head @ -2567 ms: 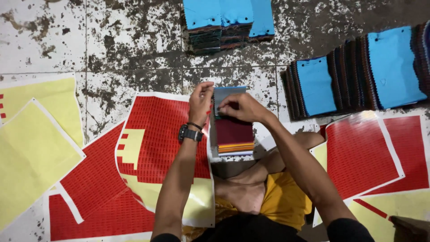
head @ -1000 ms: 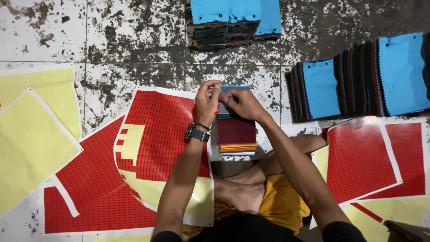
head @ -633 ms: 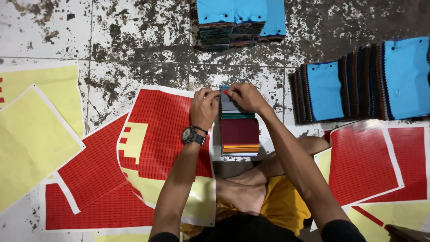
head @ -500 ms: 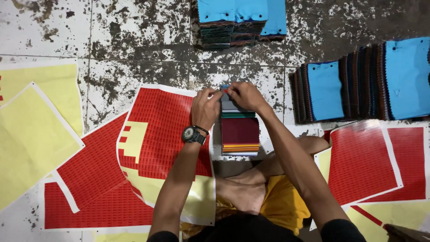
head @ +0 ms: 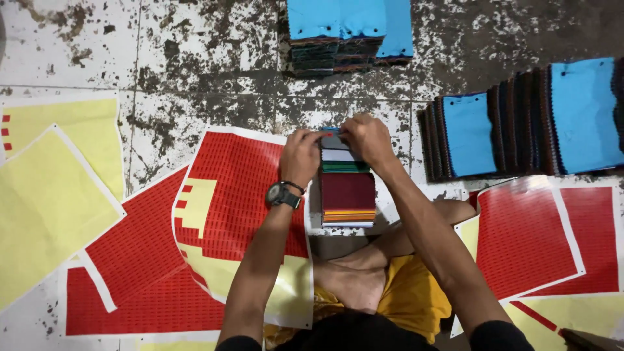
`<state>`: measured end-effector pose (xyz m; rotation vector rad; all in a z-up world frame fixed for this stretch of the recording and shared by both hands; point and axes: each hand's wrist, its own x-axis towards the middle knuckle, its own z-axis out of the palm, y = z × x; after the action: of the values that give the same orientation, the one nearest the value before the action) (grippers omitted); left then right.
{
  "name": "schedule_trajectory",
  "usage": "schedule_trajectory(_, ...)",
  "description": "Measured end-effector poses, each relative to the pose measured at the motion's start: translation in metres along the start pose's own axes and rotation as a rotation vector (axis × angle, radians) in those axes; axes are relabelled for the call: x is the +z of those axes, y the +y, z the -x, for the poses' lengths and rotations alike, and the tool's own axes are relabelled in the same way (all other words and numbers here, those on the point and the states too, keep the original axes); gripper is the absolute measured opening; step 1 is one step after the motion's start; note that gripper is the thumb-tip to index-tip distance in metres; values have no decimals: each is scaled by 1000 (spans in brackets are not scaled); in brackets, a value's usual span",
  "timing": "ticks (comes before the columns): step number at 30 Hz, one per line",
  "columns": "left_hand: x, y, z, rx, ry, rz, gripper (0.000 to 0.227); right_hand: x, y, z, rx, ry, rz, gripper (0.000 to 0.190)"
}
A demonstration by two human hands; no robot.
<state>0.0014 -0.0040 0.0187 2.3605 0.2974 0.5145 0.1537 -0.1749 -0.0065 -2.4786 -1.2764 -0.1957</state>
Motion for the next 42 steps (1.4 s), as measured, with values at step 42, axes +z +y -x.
schedule_trajectory(42, 34, -33, 5, 306, 69, -514, 34, -27, -40, -14, 415, -390, -356, 16)
